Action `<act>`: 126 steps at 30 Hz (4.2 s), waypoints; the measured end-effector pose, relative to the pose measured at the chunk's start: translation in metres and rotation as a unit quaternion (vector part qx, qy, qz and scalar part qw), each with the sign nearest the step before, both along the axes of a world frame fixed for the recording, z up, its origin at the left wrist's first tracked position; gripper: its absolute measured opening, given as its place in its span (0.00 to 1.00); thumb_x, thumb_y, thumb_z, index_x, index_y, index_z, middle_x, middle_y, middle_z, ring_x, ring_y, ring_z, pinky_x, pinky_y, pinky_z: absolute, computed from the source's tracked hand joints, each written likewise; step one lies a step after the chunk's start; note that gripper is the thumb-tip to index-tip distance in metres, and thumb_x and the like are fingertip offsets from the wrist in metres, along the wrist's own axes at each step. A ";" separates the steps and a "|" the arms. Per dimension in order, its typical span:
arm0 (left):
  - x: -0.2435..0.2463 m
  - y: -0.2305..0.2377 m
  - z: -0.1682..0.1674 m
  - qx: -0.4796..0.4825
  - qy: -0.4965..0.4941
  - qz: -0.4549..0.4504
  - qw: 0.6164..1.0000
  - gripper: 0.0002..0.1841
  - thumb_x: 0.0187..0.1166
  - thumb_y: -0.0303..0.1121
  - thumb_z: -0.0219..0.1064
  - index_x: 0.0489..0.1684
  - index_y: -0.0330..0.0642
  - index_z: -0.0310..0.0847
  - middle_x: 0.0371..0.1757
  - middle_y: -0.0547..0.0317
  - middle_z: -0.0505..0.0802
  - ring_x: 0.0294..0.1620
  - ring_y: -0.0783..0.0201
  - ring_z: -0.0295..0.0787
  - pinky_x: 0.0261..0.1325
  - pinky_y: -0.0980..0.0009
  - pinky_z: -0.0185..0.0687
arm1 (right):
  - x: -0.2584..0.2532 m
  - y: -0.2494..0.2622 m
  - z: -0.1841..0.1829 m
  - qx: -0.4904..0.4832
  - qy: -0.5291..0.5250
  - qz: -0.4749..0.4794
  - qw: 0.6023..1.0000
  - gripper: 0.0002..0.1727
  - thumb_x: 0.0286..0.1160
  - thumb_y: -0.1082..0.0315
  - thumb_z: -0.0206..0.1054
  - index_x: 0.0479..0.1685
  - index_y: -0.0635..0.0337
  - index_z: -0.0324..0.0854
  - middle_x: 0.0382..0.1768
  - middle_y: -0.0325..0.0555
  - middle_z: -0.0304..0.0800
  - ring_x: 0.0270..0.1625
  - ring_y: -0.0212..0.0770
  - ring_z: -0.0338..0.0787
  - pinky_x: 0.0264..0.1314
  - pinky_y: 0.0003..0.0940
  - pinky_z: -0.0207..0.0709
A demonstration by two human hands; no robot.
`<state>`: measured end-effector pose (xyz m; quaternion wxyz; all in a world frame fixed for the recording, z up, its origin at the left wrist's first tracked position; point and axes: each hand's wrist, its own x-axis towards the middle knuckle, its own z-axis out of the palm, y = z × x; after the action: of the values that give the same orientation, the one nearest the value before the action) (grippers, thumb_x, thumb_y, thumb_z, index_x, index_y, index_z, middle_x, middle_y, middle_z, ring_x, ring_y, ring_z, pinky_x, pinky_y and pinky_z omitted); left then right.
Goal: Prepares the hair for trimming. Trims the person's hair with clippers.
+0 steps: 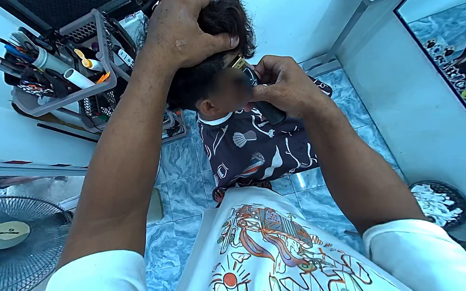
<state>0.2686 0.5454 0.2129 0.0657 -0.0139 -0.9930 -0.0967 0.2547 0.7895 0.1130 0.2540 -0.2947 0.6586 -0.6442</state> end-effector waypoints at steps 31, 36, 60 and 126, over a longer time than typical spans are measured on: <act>-0.003 0.001 0.001 -0.002 -0.004 -0.011 1.000 0.40 0.59 0.80 0.66 0.63 0.63 0.88 0.62 0.65 0.92 0.69 0.64 0.85 0.75 0.45 0.76 | 0.002 0.001 0.008 0.017 -0.001 0.001 1.000 0.18 0.66 0.68 0.79 0.48 0.63 0.77 0.37 0.52 0.93 0.30 0.44 0.95 0.22 0.35 0.89; -0.004 0.001 0.000 0.001 -0.002 -0.008 1.000 0.39 0.59 0.80 0.66 0.62 0.63 0.88 0.61 0.65 0.93 0.68 0.64 0.87 0.73 0.45 0.78 | 0.000 0.000 0.005 0.010 -0.001 0.001 1.000 0.18 0.66 0.69 0.79 0.48 0.64 0.77 0.37 0.53 0.93 0.30 0.44 0.95 0.24 0.36 0.90; -0.005 0.001 0.001 -0.005 -0.008 -0.007 1.000 0.41 0.58 0.80 0.66 0.65 0.62 0.87 0.63 0.63 0.92 0.70 0.62 0.86 0.75 0.44 0.76 | -0.001 -0.002 0.005 0.020 -0.009 -0.017 1.000 0.17 0.67 0.68 0.78 0.46 0.64 0.76 0.35 0.53 0.92 0.28 0.45 0.95 0.23 0.37 0.90; -0.003 0.002 0.002 -0.004 -0.009 -0.012 1.000 0.40 0.58 0.80 0.67 0.62 0.61 0.88 0.61 0.63 0.93 0.68 0.63 0.86 0.73 0.45 0.77 | 0.002 0.001 0.003 -0.004 -0.005 0.002 1.000 0.18 0.63 0.66 0.77 0.47 0.64 0.77 0.37 0.54 0.92 0.30 0.47 0.95 0.22 0.39 0.90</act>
<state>0.2660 0.5471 0.2149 0.0554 -0.0253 -0.9937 -0.0937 0.2565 0.7906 0.1157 0.2573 -0.2943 0.6541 -0.6475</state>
